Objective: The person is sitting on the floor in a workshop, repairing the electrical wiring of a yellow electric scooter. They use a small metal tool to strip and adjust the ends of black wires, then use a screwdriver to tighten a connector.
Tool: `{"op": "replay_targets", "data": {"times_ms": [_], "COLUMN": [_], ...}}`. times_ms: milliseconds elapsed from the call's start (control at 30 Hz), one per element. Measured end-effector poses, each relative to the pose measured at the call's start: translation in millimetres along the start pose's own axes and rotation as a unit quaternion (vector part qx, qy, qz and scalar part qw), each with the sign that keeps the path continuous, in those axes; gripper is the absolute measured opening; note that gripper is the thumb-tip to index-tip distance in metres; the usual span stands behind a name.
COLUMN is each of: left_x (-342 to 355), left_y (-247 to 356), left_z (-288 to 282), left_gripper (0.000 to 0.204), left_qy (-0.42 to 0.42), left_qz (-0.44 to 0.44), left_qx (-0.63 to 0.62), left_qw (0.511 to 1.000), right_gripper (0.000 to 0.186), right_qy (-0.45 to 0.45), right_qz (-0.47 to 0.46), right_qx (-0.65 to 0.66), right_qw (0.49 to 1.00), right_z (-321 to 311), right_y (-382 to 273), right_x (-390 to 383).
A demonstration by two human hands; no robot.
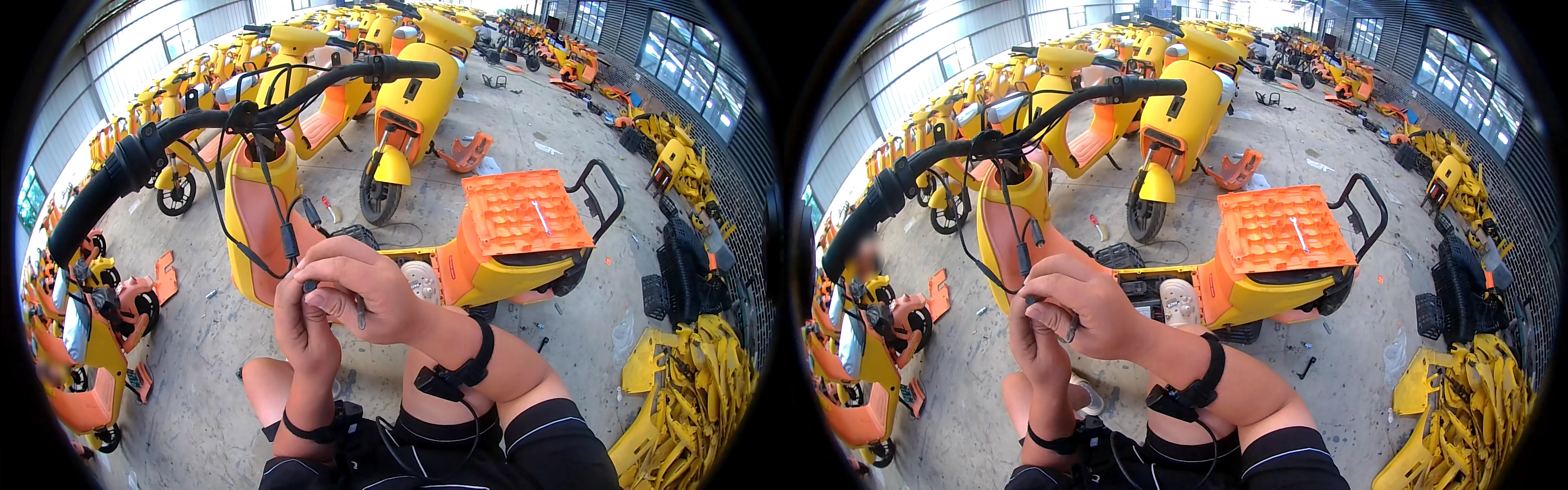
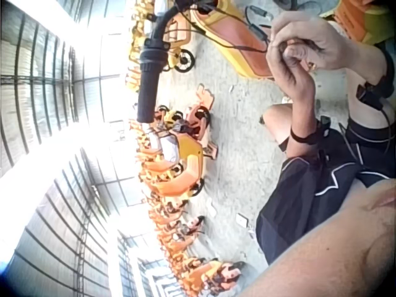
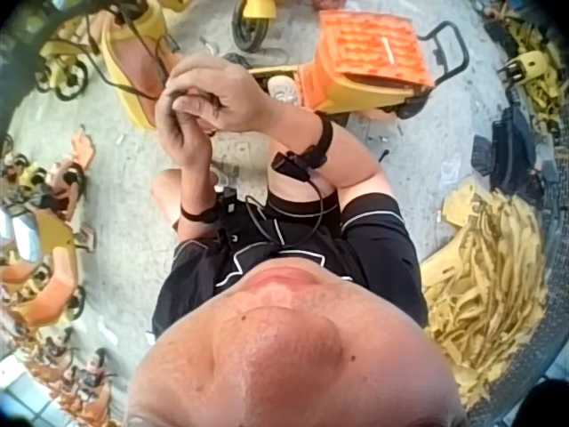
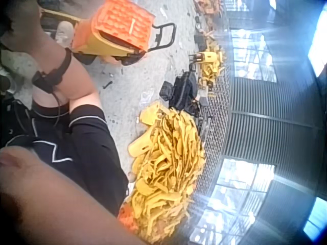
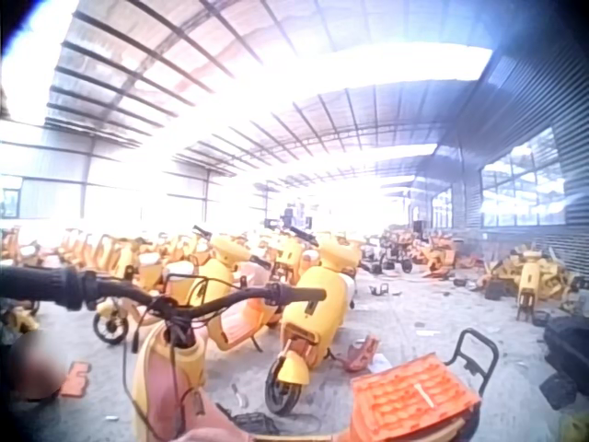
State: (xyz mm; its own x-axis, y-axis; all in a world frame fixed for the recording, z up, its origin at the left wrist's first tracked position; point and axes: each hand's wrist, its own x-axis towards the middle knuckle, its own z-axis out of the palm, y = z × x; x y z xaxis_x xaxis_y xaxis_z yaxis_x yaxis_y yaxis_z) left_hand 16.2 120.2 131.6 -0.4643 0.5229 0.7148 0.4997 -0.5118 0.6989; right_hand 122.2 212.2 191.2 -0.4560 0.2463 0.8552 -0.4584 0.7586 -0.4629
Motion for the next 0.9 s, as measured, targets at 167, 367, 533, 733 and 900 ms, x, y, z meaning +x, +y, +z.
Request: {"op": "replay_targets", "data": {"times_ms": [167,367,533,733,900], "left_x": [0.4,0.4,0.7,1.3,2.6], "left_y": [-1.2,-1.9,-0.5,-1.0,1.2], "left_z": [-1.1,-3.2,-4.5,-5.8,-4.8], "left_gripper": [0.038,0.039,0.039,0.038,0.031], "left_qy": [-0.001,-0.003,-0.001,0.002,0.01], "left_qz": [0.01,0.01,0.006,0.01,0.002], "left_qx": [0.015,0.02,0.012,0.02,0.013], "left_qw": [1.0,1.0,1.0,1.0,1.0], "right_gripper": [0.025,0.024,0.024,0.024,0.023], "right_qy": [-0.001,0.002,0.004,0.003,0.004], "right_qz": [-0.004,-0.003,-0.014,-0.001,-0.008], "right_qx": [0.0,-0.005,-0.008,-0.005,-0.006], "right_qw": [1.0,1.0,1.0,1.0,1.0], "right_z": [0.1,2.1,3.2,5.0,5.5], "right_y": [0.5,-0.3,2.6,1.1,1.4], "right_x": [0.5,1.4,1.8,1.8,2.5]}}
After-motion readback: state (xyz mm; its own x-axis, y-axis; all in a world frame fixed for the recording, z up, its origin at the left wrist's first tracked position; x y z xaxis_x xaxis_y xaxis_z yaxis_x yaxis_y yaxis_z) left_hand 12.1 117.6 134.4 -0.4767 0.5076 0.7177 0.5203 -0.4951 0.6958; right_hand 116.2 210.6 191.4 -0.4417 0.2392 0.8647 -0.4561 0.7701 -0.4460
